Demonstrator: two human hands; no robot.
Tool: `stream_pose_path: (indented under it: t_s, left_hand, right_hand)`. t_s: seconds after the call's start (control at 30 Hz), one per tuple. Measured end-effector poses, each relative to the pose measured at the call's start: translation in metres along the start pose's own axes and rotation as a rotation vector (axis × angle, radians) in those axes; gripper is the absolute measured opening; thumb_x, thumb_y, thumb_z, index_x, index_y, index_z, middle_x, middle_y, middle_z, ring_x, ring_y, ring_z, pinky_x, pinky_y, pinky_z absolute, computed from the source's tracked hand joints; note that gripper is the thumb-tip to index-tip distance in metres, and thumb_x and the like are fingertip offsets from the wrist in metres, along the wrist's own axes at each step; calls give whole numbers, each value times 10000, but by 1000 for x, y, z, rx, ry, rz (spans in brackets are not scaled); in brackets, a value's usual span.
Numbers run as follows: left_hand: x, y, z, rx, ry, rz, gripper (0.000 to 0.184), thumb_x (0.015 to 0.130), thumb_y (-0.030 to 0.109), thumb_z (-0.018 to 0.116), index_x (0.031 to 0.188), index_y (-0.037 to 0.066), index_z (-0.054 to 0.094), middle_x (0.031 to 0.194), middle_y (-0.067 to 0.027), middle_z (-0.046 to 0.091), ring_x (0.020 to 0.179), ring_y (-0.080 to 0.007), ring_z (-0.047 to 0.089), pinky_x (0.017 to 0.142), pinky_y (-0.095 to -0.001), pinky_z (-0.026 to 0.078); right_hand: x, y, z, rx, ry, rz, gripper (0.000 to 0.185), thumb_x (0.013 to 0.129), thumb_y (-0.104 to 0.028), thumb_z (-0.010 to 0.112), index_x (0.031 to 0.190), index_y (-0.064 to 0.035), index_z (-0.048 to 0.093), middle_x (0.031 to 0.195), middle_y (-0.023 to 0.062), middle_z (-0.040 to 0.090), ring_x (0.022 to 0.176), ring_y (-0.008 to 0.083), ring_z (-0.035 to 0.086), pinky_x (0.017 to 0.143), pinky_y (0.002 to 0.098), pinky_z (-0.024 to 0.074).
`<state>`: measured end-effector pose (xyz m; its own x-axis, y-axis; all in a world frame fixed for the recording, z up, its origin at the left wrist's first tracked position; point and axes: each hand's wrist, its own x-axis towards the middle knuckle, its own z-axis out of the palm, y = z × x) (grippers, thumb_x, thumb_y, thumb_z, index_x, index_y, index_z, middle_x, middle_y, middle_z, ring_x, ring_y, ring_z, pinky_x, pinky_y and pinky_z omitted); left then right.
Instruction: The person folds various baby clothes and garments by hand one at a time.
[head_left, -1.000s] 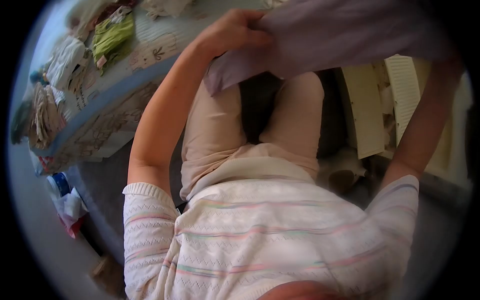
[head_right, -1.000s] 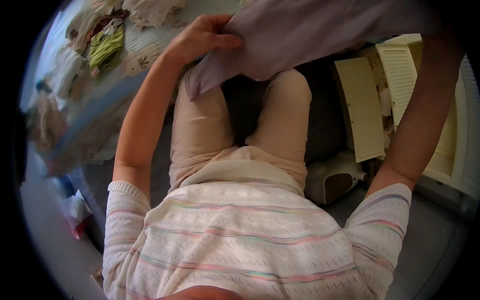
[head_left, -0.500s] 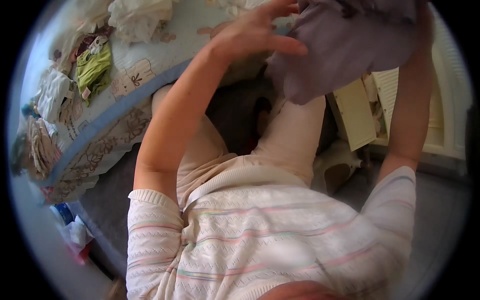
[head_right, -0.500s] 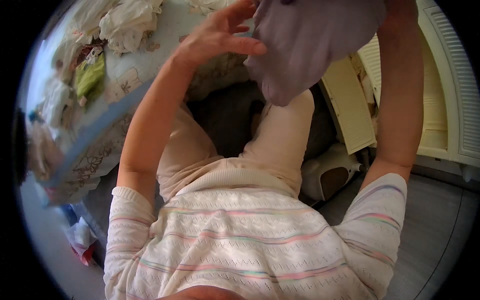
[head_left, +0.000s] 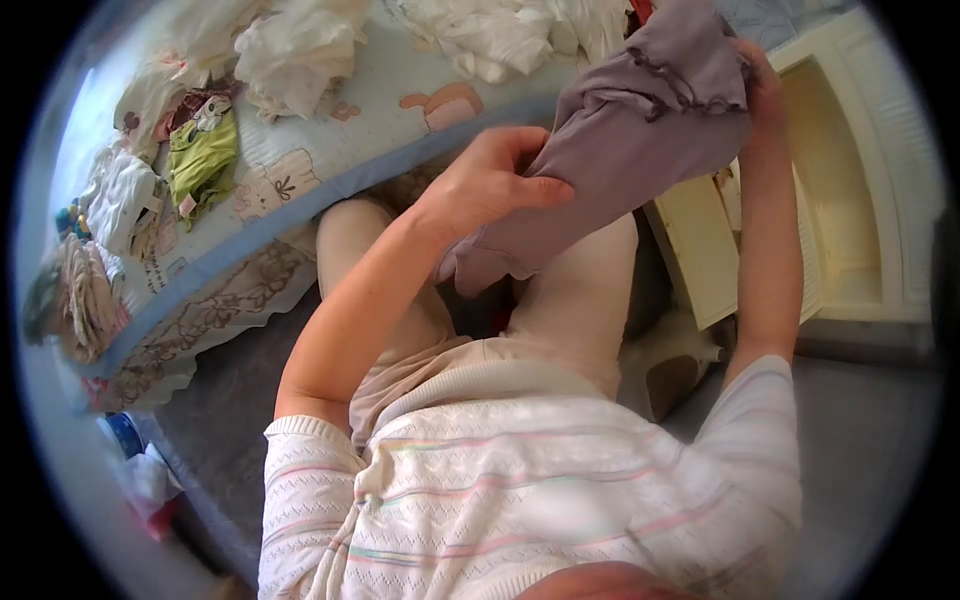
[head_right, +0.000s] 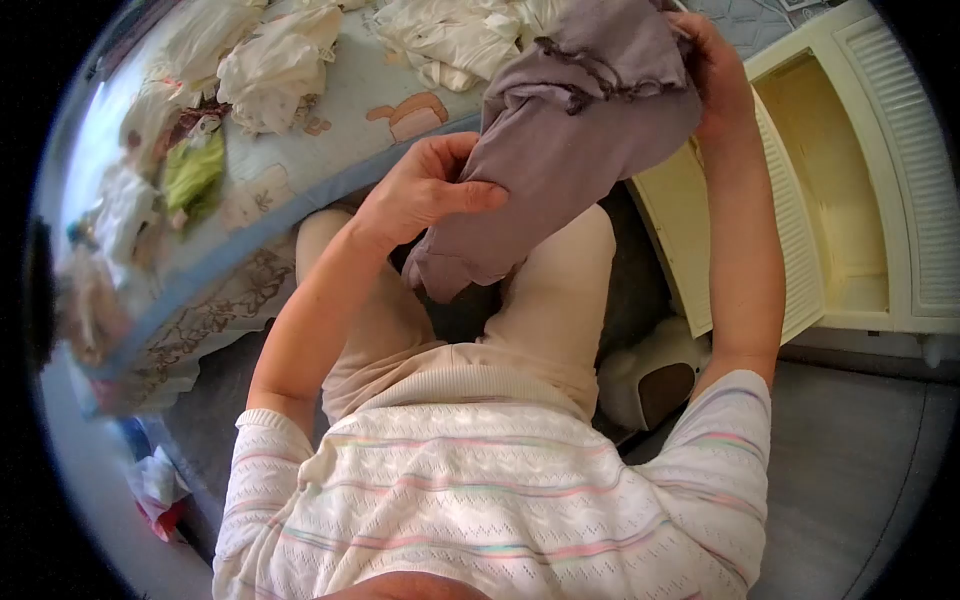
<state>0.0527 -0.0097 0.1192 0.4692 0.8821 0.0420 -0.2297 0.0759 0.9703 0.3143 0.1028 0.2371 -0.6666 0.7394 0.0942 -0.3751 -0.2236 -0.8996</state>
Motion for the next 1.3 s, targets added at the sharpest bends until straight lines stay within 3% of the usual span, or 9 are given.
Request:
stream_pose_path:
  t_s: [0.1, 0.3, 0.5, 0.6, 0.77, 0.83, 1.07, 1.2, 1.3]
  left_hand:
    - [5, -4, -1, -6, 49, 16, 384, 754, 164, 720, 1074, -5, 589, 967, -10, 615, 851, -74, 555, 787, -232, 443]
    - [12, -9, -4, 21, 89, -4, 378, 780, 233, 675, 1049, -17, 587, 905, -36, 613, 832, -101, 550, 766, -252, 437]
    - [18, -17, -19, 112, 47, -37, 366, 782, 257, 650, 1028, -10, 606, 895, -53, 622, 823, -121, 560, 767, -271, 433]
    - [23, -27, -33, 227, -26, -80, 363, 761, 264, 665, 999, -7, 626, 882, -59, 628, 822, -121, 563, 758, -269, 436]
    - [11, -28, -42, 579, -182, -312, 376, 709, 256, 691, 960, -20, 640, 827, -67, 635, 798, -119, 569, 713, -266, 450]
    - [7, -53, -50, 395, -241, -357, 320, 683, 172, 722, 928, -17, 642, 802, -29, 635, 736, -91, 562, 675, -242, 459]
    - [-4, -86, -45, 46, -414, -420, 364, 651, 179, 748, 937, -19, 641, 812, -31, 633, 766, -119, 566, 692, -239, 461]
    - [-7, -134, -23, -60, -435, -590, 325, 699, 122, 725, 983, -4, 631, 857, -15, 640, 759, -84, 578, 668, -215, 476]
    - [-14, -158, -9, -87, -291, -739, 348, 724, 148, 712, 1029, 9, 616, 895, -30, 638, 763, -110, 585, 691, -227, 471]
  right_hand:
    - [-1, 5, -4, -54, 178, -15, 255, 853, -188, 502, 998, 1, 595, 954, 74, 618, 888, 178, 574, 801, 302, 458]
    - [-2, 3, 12, -147, 160, -37, 281, 834, -185, 528, 1046, -9, 583, 992, 75, 613, 928, 178, 562, 842, 311, 437]
    - [-3, -9, 26, -511, 28, -61, 453, 835, -221, 488, 1214, 26, 473, 1140, 88, 562, 1036, 195, 530, 910, 307, 403]
    - [-9, -9, 49, -542, 5, -30, 509, 781, -259, 600, 1166, 56, 489, 1066, 72, 600, 951, 213, 575, 846, 336, 457]
    - [-22, -35, -7, -532, 757, -357, 448, 837, -242, 519, 1190, 32, 488, 1135, 94, 552, 1028, 224, 520, 923, 340, 392]
    - [-35, -42, -19, -507, 1019, -462, 429, 852, -236, 500, 1192, 25, 491, 1151, 100, 542, 1044, 229, 510, 939, 342, 379]
    - [-107, -52, -8, -384, 1257, -475, 374, 880, -221, 482, 1174, 9, 510, 1163, 110, 544, 1047, 248, 514, 937, 350, 384]
    - [-159, -32, -57, -400, 1359, -302, 352, 892, -215, 472, 1166, 1, 518, 1173, 112, 542, 1051, 254, 514, 939, 356, 385]
    - [-205, -13, -110, -198, 1267, -139, 367, 888, -233, 475, 1173, -5, 515, 1173, 106, 544, 1064, 246, 507, 933, 356, 386]
